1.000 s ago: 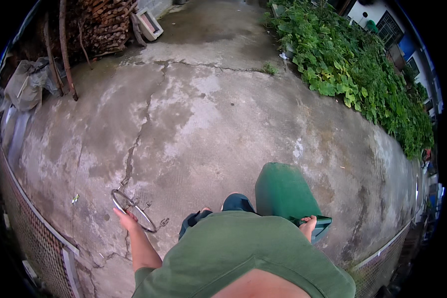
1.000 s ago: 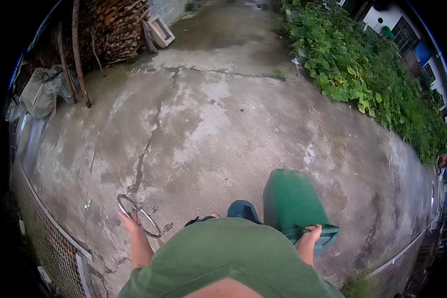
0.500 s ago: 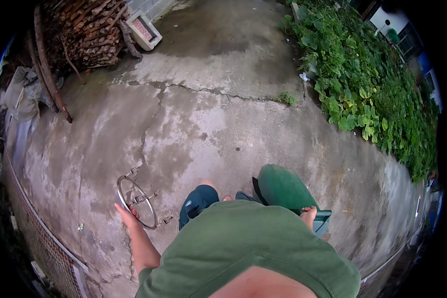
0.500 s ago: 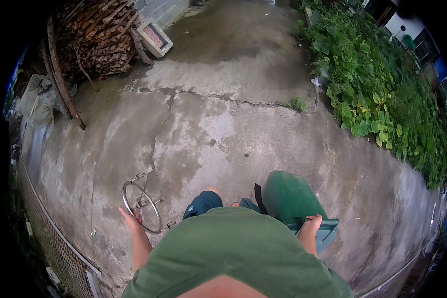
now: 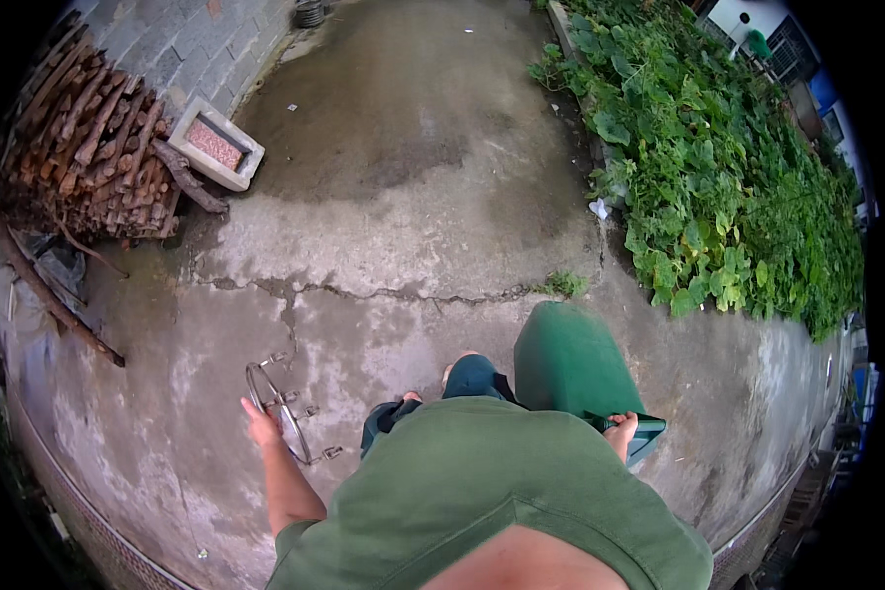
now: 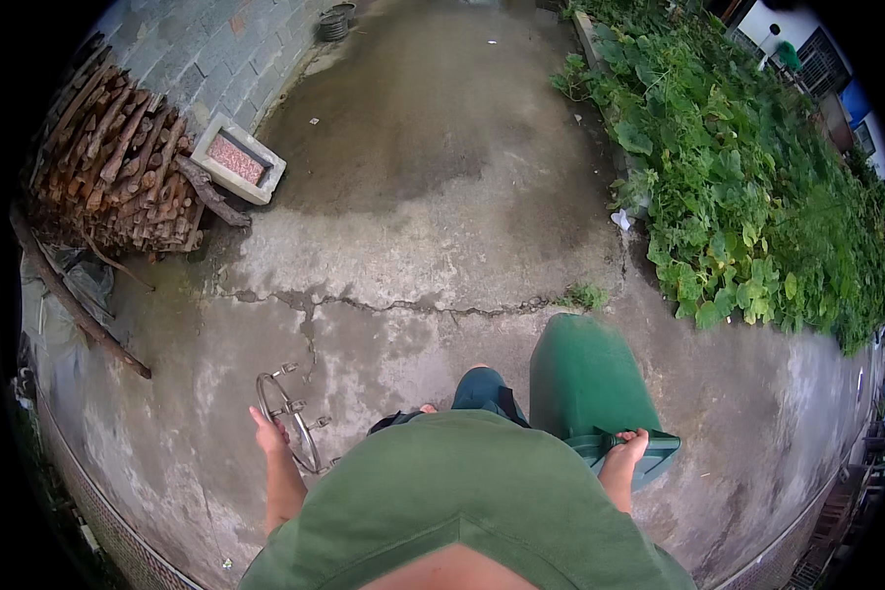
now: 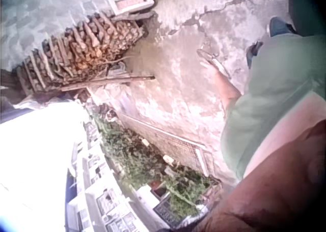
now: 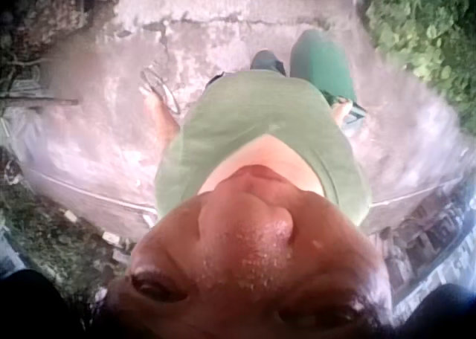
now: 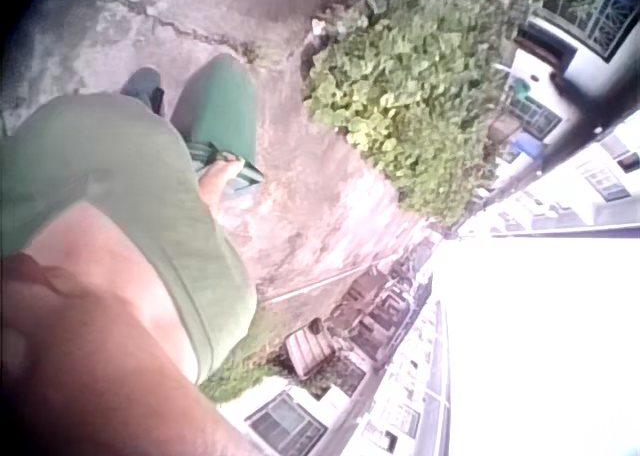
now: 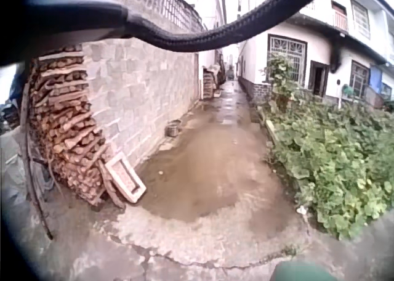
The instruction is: The person assembles a metal pot stand by attaching three small metal feet to a circular metal ring. After securing the feet, the person picks up a green plastic stool and walks along a narrow outdoor alleyway, carrying both items.
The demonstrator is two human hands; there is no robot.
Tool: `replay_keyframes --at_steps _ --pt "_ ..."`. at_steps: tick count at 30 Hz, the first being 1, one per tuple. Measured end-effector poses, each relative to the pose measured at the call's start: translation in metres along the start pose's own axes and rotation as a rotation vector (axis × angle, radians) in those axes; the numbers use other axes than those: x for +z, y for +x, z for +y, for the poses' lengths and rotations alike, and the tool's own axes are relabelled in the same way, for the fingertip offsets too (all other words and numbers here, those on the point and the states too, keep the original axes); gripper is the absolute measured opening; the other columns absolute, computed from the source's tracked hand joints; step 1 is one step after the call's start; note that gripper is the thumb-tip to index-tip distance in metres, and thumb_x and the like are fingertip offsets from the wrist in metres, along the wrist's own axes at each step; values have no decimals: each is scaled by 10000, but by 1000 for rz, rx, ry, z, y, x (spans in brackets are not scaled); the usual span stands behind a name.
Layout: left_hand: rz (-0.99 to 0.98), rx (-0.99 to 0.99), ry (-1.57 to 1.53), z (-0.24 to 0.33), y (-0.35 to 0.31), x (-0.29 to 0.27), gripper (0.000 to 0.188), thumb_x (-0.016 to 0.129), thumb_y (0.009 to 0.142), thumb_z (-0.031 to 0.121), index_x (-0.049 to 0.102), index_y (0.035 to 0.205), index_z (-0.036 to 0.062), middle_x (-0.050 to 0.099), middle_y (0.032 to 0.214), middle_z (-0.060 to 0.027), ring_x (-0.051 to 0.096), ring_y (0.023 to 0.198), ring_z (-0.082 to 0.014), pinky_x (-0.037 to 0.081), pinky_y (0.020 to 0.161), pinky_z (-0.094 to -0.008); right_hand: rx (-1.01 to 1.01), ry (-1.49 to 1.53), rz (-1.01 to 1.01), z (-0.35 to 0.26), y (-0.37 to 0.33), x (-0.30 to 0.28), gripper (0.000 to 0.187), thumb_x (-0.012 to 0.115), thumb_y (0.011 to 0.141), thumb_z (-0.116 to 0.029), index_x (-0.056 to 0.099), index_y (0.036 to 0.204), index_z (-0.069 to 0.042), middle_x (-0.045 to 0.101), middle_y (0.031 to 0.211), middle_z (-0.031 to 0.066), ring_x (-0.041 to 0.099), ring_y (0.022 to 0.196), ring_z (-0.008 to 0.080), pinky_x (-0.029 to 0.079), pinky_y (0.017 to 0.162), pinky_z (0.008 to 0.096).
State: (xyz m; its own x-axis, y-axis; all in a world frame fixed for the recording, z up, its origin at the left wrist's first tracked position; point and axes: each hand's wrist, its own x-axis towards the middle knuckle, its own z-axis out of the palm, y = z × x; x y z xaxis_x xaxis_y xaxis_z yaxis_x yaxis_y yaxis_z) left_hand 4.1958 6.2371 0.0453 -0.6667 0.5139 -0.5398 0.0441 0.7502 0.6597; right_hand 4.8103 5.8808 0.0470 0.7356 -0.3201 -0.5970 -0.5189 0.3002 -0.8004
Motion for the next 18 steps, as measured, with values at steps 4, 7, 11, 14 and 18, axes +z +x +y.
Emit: replay_keyframes --at_steps 4,7,11,14,18 --pt "-108 79 -189 150 -4 103 646 348 788 699 431 583 92 350 447 9 312 347 -106 225 339 -242 70 84 -59 3 26 139 201 429 821 -146 358 637 -103 339 483 2 340 410 122 332 392 283" --pt "-99 125 -311 238 -8 188 632 354 798 684 429 596 89 345 448 12 307 348 -99 217 339 -238 34 -3 35 16 47 260 190 436 819 -154 370 652 -93 344 491 14 361 424 128 330 399 279" --pt "28 85 -311 317 -22 290 616 377 803 667 424 594 90 346 450 13 309 351 -94 210 342 -234 41 6 34 27 69 423 172 459 805 -140 400 658 -74 378 492 37 377 430 156 352 407 318" --pt "107 84 -266 371 -7 358 621 410 792 662 431 562 86 362 460 9 331 366 -94 225 351 -245 -35 12 18 14 78 542 192 469 794 -138 403 626 -76 381 481 38 365 413 161 336 400 324" --pt "203 79 -195 392 69 449 671 388 772 692 454 538 67 391 463 -17 387 401 -129 290 370 -271 3 1 97 15 91 676 207 482 794 -147 403 613 -82 373 475 33 358 401 157 330 393 321"
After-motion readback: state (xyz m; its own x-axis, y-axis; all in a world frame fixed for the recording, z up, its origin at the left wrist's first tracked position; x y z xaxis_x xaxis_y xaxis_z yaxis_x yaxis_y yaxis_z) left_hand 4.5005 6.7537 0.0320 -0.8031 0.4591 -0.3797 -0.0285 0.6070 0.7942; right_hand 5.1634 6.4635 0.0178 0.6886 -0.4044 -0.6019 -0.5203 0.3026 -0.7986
